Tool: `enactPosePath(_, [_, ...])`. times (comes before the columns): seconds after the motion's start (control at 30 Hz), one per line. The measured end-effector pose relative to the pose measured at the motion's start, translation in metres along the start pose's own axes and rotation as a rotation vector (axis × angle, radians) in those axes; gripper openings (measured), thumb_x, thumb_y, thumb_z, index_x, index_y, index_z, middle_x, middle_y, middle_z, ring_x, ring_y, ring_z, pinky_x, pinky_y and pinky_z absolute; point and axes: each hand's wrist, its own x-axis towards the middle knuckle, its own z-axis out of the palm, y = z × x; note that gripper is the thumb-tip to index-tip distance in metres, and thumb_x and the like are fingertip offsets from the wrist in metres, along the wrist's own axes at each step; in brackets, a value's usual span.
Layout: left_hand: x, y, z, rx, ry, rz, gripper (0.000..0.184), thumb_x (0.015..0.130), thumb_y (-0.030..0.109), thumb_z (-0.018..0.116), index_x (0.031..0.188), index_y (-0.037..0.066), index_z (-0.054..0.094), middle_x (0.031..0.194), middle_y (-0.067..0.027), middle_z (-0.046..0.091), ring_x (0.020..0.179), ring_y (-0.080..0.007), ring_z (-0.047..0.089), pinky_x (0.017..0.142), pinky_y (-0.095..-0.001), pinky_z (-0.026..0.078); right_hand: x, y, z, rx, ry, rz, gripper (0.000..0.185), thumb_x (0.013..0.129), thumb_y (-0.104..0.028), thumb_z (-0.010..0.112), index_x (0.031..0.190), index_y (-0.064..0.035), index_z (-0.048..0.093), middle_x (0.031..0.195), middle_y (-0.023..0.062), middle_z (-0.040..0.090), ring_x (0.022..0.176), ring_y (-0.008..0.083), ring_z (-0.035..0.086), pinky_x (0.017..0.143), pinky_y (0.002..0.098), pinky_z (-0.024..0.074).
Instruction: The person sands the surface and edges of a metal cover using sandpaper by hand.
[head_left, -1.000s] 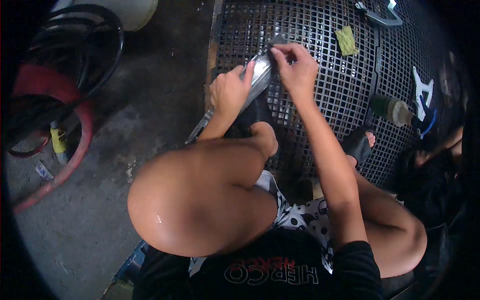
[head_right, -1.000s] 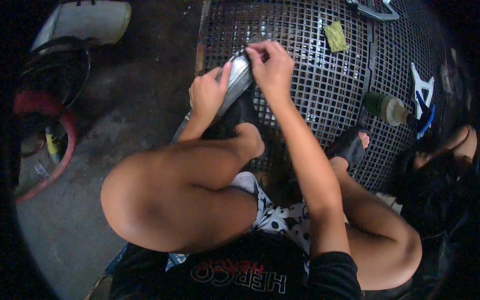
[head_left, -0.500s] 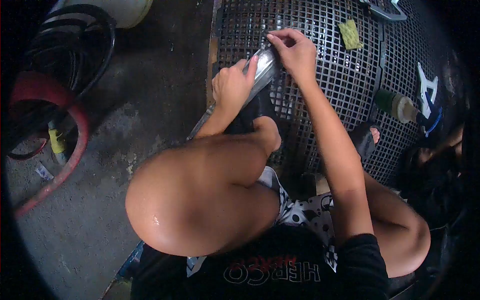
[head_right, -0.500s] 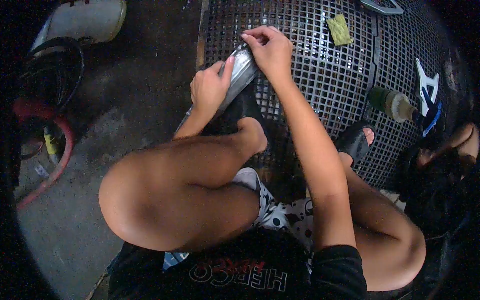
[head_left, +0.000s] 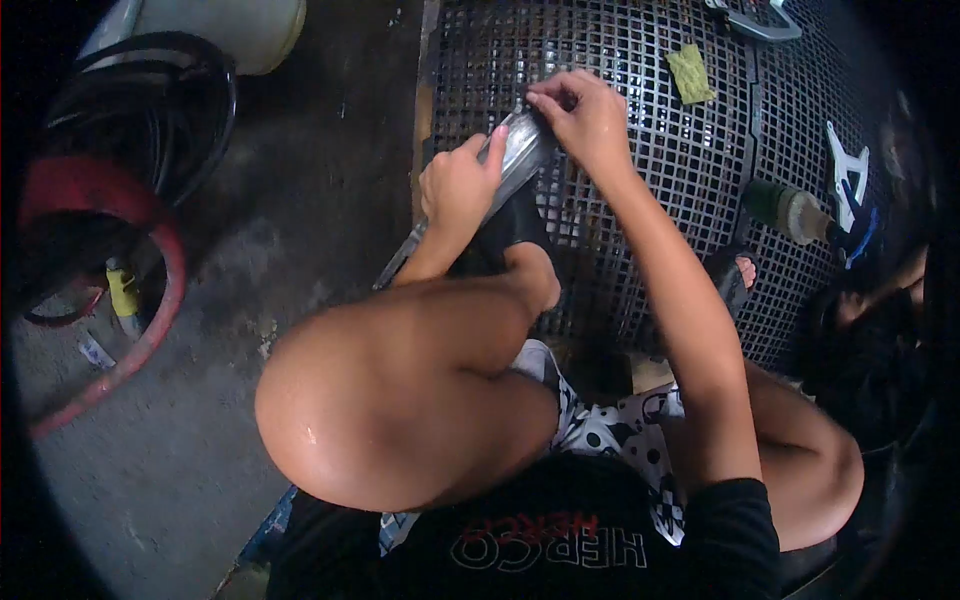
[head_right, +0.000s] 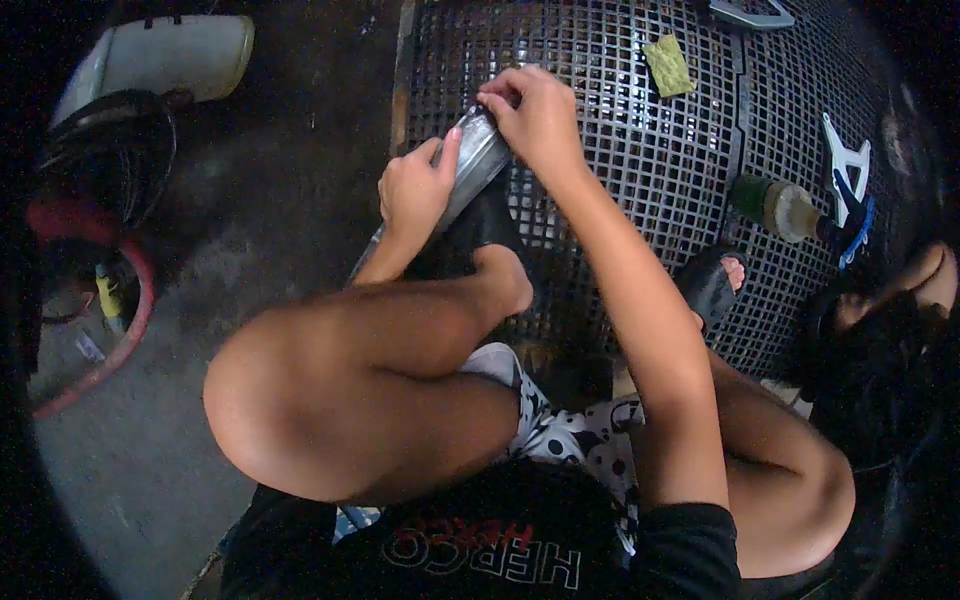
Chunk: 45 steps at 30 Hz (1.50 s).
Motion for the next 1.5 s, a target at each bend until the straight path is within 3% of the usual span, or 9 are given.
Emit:
enactPosePath(0.13, [0.000,0.002,0.001,-0.008,-0.003,0.004,0.051,0.099,0.056,0.055,0.090,0.012,0.078,0.075,-0.0286,0.069,0.075,-0.0496,0.069,0.071,-0.0576,0.055,-0.003,0.000,0.009,0.033,0.057,0.081,0.013,0.079,-0.014,0.083,0.087,-0.0055,0.077,0.079,0.0115,0.069,0.071,0.0281,0.068,0.068,0.0379,0.0547])
enactPosePath(0.27, [0.003,-0.002,0.001,-0.012,-0.026,-0.015,0.052,0.099,0.057,0.055,0.090,0.011,0.077,0.076,-0.0288,0.068,0.078,-0.0506,0.068,0.073,-0.0582,0.055,0.016,0.012,0.024,0.050,0.134,0.058,0.016,0.080,-0.017,0.084,0.088,-0.0047,0.078,0.078,0.0105,0.071,0.072,0.0221,0.070,0.068,0.0333,0.0552])
enactPosePath(0.33, [0.003,-0.003,0.000,-0.037,0.002,-0.032,0.053,0.099,0.057,0.054,0.089,0.010,0.077,0.077,-0.0294,0.068,0.079,-0.0515,0.068,0.074,-0.0587,0.054,0.018,0.023,0.020,0.269,0.157,0.356,0.014,0.083,-0.018,0.083,0.090,-0.0062,0.079,0.079,0.0081,0.074,0.070,0.0162,0.070,0.068,0.0304,0.0554])
enactPosePath(0.5, [0.004,-0.006,-0.002,-0.071,-0.024,-0.033,0.053,0.099,0.056,0.054,0.091,0.010,0.077,0.077,-0.0310,0.067,0.080,-0.0524,0.066,0.075,-0.0589,0.053,-0.013,0.018,0.005,0.322,0.115,0.277,0.017,0.085,-0.016,0.082,0.098,-0.0065,0.078,0.079,0.0048,0.074,0.069,0.0099,0.066,0.068,0.0255,0.0535])
enactPosePath(0.73, [0.006,-0.006,0.000,-0.052,-0.012,-0.044,0.051,0.100,0.055,0.054,0.091,0.010,0.077,0.077,-0.0313,0.066,0.081,-0.0525,0.066,0.075,-0.0587,0.053,-0.001,0.024,0.041,0.430,0.185,0.326,0.014,0.084,-0.017,0.083,0.091,-0.0060,0.078,0.074,0.0041,0.073,0.066,0.0102,0.064,0.066,0.0263,0.0530])
enactPosePath(0.77, [0.006,-0.006,-0.001,-0.052,-0.013,-0.048,0.051,0.100,0.055,0.054,0.092,0.010,0.077,0.077,-0.0312,0.066,0.081,-0.0525,0.066,0.075,-0.0587,0.053,0.006,0.034,0.044,0.458,0.117,0.429,0.015,0.083,-0.018,0.084,0.092,-0.0068,0.079,0.076,0.0043,0.074,0.068,0.0102,0.067,0.067,0.0266,0.0542])
enactPosePath(1.0, [0.002,-0.004,-0.002,-0.046,-0.025,-0.028,0.051,0.100,0.054,0.054,0.093,0.010,0.077,0.077,-0.0311,0.067,0.080,-0.0523,0.066,0.075,-0.0592,0.053,0.000,0.030,0.021,0.486,-0.037,0.394,0.017,0.084,-0.021,0.084,0.093,-0.0072,0.080,0.082,0.0038,0.077,0.071,0.0097,0.070,0.070,0.0258,0.0555])
enactPosePath(1.17, [0.003,-0.003,0.000,-0.020,-0.013,-0.019,0.051,0.100,0.054,0.054,0.092,0.010,0.077,0.077,-0.0311,0.067,0.080,-0.0523,0.067,0.075,-0.0592,0.053,0.014,0.017,0.032,0.258,0.034,0.302,0.021,0.086,-0.024,0.084,0.097,-0.0071,0.079,0.080,0.0043,0.075,0.070,0.0084,0.066,0.067,0.0257,0.0530])
enactPosePath(1.5, [0.006,-0.008,0.002,-0.076,0.000,-0.035,0.052,0.099,0.056,0.055,0.090,0.010,0.078,0.076,-0.0299,0.067,0.080,-0.0516,0.067,0.074,-0.0587,0.053,0.007,0.005,0.046,0.289,0.251,0.286,0.016,0.083,-0.019,0.083,0.090,-0.0053,0.077,0.077,0.0086,0.075,0.068,0.0151,0.070,0.068,0.0298,0.0559])
